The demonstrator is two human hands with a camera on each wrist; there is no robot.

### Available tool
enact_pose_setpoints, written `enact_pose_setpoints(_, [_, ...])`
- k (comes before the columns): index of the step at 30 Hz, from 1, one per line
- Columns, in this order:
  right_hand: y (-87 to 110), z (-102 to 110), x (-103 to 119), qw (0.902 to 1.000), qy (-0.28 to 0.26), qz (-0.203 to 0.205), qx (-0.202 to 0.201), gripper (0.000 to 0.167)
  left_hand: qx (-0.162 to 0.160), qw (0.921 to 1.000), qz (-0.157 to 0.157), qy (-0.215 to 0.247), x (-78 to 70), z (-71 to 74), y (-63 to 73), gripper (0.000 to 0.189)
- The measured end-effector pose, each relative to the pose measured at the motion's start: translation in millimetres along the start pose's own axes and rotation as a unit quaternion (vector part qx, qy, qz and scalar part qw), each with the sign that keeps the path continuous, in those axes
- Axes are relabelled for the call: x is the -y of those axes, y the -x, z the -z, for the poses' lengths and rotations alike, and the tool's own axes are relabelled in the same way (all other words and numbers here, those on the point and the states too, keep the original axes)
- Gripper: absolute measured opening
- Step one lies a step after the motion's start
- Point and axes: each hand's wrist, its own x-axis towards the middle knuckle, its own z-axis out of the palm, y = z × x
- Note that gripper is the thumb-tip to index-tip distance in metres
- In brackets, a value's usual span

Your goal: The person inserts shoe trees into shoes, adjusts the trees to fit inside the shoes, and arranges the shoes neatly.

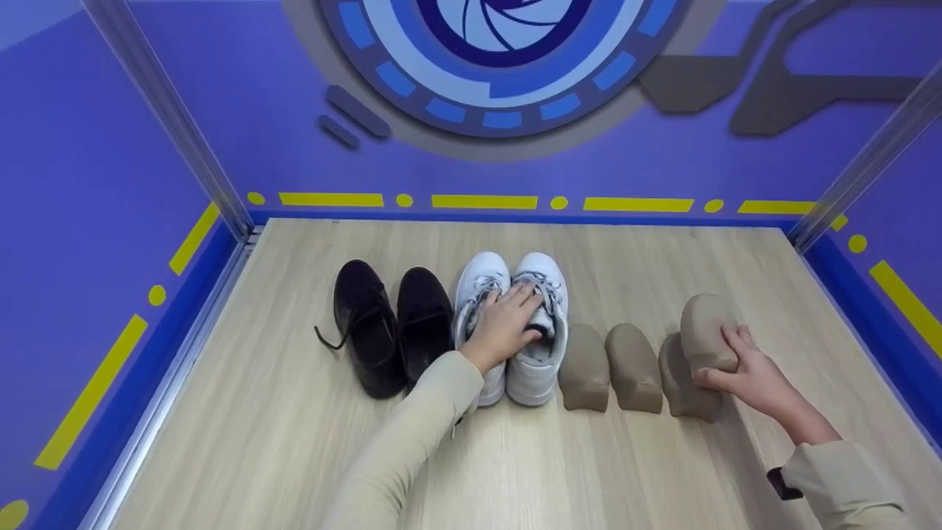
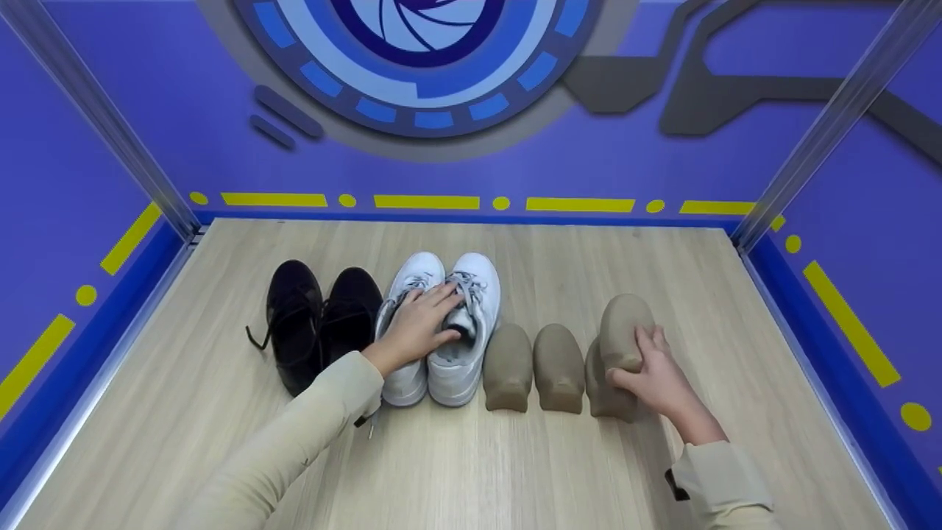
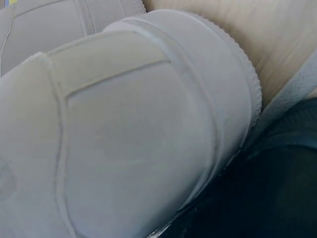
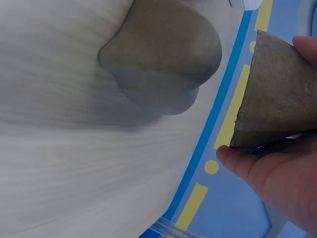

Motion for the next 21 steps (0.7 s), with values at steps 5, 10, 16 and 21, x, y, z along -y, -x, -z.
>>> enact_pose_setpoints(5, [-0.8, -3.1, 5.9, 1.0000, -0.005, 0.007, 0.001, 0.094, -0.027, 0.9995, 0.000, -0.016, 0.4, -1.9, -0.9, 0.052])
enact_pose_setpoints(10, [-1.2, -4.8, 13.8, 0.9998, 0.007, 0.014, -0.007, 0.094, -0.040, 0.9990, 0.005, -0.020, 0.8, -2.7, -2.3, 0.047])
enact_pose_setpoints(16, [-2.1, -6.3, 22.6, 0.9996, 0.014, 0.020, -0.011, 0.094, -0.068, 0.9973, -0.001, -0.027, 0.7, -3.7, -4.0, 0.041])
enact_pose_setpoints(21, [-3.1, -10.4, 29.2, 0.9995, 0.016, 0.026, -0.008, 0.094, -0.081, 0.9962, -0.007, -0.031, 1.3, -4.8, -5.9, 0.038])
